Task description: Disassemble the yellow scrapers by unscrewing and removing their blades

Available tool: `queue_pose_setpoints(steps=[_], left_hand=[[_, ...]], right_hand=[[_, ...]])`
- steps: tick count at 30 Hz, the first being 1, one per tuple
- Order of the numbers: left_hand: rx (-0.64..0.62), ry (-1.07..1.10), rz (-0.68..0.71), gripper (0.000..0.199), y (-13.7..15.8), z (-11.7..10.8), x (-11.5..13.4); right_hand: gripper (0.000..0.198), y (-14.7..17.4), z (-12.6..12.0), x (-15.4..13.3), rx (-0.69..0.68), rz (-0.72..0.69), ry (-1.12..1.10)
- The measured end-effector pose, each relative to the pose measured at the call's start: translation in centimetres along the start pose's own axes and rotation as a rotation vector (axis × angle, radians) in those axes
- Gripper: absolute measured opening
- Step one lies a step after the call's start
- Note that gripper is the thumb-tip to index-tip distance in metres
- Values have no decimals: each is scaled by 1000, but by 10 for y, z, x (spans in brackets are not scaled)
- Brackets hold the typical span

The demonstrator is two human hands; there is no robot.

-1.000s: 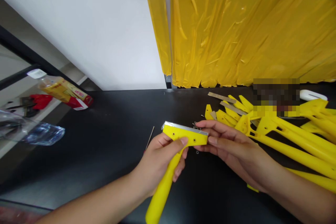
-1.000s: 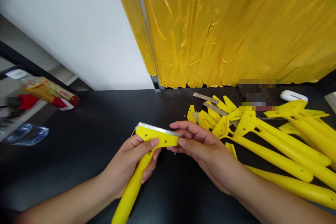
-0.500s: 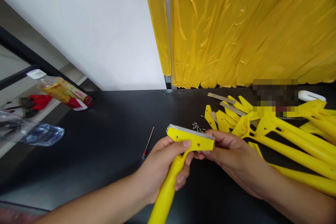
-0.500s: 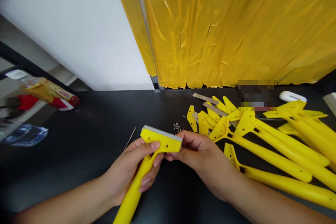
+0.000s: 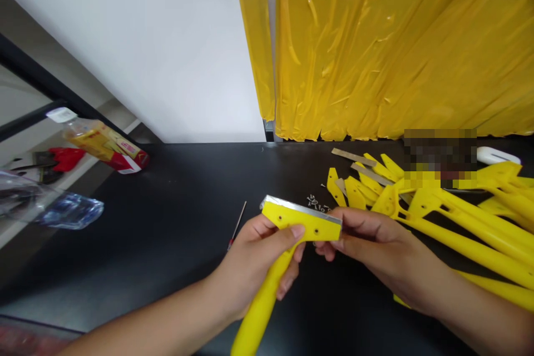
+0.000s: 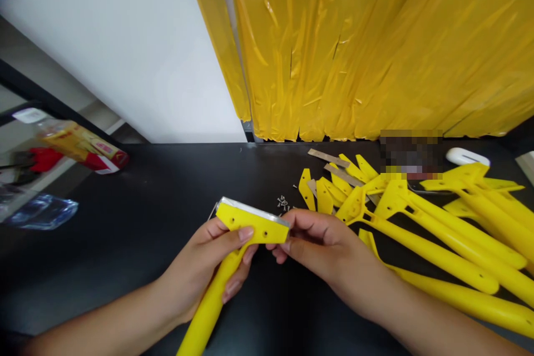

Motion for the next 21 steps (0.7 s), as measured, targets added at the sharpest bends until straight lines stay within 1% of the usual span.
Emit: queue_pose_setpoints(steps=[3,6,8,10,16,21], left_hand=[[43,-68,43,35,0,-6,7],[54,-126,58,36,-1,-8,10],[50,-144,52,36,-3,-8,9],[47,-162,39,37,-4,-8,8],[76,-271,33,41,-5,-11,4],[95,-295,33,39,-3,-12,4]], right_hand=[[23,4,2,2,-32,100,-70],[20,6,2,7,-20,206,-182],[21,7,2,9,-17,228,-205],[25,5,3,10,-22,220,-175],[32,-1,-4,6,19,106,65],[34,-2,-5,2,23,72,105]])
Point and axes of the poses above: each hand's wrist, its own y-axis away from the middle knuckle, its own z-axis out of the palm, x = y × z, the point moved 10 cm from there along -y, towards the middle knuckle, and after that the axes turned 11 degrees about x, right-handed, at the moved point
